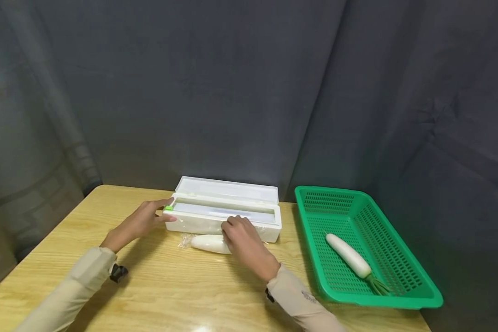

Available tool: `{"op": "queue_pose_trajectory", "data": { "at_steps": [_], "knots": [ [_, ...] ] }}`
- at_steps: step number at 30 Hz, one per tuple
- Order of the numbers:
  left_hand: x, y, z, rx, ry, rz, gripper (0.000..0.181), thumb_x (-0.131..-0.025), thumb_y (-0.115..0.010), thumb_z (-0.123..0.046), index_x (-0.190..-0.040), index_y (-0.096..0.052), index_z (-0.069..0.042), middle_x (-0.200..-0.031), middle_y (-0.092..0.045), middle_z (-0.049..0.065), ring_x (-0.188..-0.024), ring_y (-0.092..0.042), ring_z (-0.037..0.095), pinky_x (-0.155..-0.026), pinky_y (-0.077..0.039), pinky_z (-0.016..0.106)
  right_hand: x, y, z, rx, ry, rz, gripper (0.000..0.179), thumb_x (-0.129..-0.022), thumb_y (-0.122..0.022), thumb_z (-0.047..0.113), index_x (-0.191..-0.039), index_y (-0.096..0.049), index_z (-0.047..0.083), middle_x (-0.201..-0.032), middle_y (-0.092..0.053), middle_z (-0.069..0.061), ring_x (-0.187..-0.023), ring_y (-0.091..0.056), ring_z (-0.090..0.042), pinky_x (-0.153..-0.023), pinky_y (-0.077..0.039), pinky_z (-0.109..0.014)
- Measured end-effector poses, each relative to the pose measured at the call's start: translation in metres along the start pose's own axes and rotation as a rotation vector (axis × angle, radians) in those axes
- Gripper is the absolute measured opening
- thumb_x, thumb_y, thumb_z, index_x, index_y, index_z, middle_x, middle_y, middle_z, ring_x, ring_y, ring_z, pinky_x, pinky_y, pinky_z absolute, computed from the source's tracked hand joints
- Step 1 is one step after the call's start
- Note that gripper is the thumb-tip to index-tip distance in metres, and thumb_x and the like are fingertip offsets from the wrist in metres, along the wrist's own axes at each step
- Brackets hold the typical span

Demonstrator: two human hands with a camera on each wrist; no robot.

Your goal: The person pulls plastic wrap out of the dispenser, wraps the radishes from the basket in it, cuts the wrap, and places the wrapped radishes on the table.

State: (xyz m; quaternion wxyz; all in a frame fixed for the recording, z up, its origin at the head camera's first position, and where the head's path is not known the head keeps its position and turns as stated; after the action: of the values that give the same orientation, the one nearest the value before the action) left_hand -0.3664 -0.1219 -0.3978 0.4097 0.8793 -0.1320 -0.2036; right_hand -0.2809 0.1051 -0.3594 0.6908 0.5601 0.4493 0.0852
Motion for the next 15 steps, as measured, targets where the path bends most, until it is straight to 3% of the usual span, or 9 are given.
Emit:
{"op": "queue_pose_trajectory", "data": {
  "at_steps": [4, 8, 15],
  "knots": [
    [-0.003, 0.003, 0.0, -0.004, 0.012, 0.002, 0.063, -0.097, -0.075, -0.014, -0.145, -0.048, 0.017, -0.136, -0.06, 0.036, -0.122, -0.064, 0.046, -0.099, -0.053, 0.058, -0.019, -0.002, 0.002, -0.033, 0.006, -0.037, 0.007, -0.094, -0.077, 0.003, -0.097, -0.074, 0.008, -0.094, -0.068, -0.002, -0.087, -0.064, -0.019, -0.077, -0.053, -0.034],
    [-0.002, -0.001, 0.0, -0.001, 0.008, 0.018, 0.064, -0.098, -0.074, -0.015, -0.145, -0.047, 0.018, -0.137, -0.06, 0.036, -0.118, -0.066, 0.045, -0.098, -0.054, 0.057, -0.033, -0.015, -0.001, -0.11, -0.038, -0.035, 0.008, -0.096, -0.075, 0.005, -0.104, -0.074, 0.004, -0.102, -0.07, -0.007, -0.096, -0.067, -0.023, -0.084, -0.057, -0.036],
    [-0.002, -0.004, 0.002, 0.031, 0.013, 0.02, 0.063, -0.096, -0.075, -0.012, -0.144, -0.048, 0.019, -0.134, -0.061, 0.036, -0.105, -0.073, 0.04, -0.083, -0.061, 0.045, -0.047, -0.037, 0.001, -0.165, -0.069, -0.02, 0.006, -0.1, -0.07, 0.007, -0.103, -0.074, 0.004, -0.104, -0.072, -0.009, -0.1, -0.068, -0.024, -0.089, -0.057, -0.036]
  ]
}}
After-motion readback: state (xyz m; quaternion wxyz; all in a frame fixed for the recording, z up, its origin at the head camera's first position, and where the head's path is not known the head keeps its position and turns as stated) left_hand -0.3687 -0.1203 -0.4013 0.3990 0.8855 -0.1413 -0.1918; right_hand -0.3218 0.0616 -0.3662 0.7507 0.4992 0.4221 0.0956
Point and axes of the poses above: each hand's wrist, its own x-axis away from the middle knuckle, its own y-axis out of the back of the hand, z = x × y, the point moved 9 cm from there along -x, towards the middle knuckle
